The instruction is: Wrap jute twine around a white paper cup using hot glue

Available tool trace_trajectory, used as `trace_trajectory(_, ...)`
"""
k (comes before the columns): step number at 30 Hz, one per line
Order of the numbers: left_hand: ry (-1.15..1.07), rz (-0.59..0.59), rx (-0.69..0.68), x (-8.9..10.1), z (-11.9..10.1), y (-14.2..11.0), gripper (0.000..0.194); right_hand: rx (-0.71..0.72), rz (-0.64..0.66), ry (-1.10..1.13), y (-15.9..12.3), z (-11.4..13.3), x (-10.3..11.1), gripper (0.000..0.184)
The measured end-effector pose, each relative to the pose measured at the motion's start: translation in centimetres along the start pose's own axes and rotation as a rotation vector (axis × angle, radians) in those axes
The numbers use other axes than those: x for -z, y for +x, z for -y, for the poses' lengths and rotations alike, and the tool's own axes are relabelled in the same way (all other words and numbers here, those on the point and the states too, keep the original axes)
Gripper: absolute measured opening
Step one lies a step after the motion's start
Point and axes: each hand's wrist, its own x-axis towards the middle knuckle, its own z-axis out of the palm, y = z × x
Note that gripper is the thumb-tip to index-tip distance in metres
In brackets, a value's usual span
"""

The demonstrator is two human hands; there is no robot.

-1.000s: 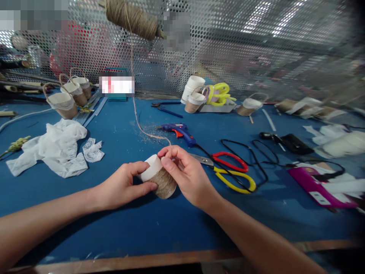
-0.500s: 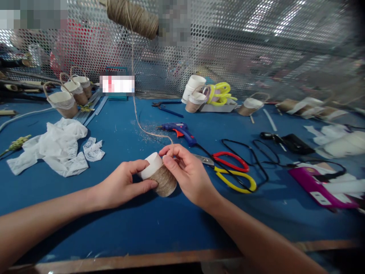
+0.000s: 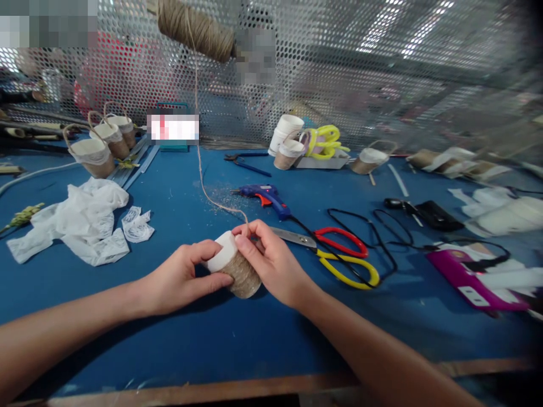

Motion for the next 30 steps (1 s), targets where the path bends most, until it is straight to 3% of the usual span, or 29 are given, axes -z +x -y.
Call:
trace_trajectory(7, 0.063, 0.031, 0.053, 0.1, -0.7, 0.1, 0.023, 0.191, -0.072, -0.199, 0.1, -0.3, 0.0, 0.012)
trace_trajectory(14, -0.009, -0.043, 0.075, -0.1, -1.2, 0.1, 0.018, 0.427, -0.082, -0.417, -0.1, -0.6, -0.3, 0.011)
trace_trajectory(30, 0.038, -0.06, 0.093, -0.1, -1.2, 0.3, 0.018, 0.5, -0.057, -0.518, -0.3, -0.6, -0.7, 0.011)
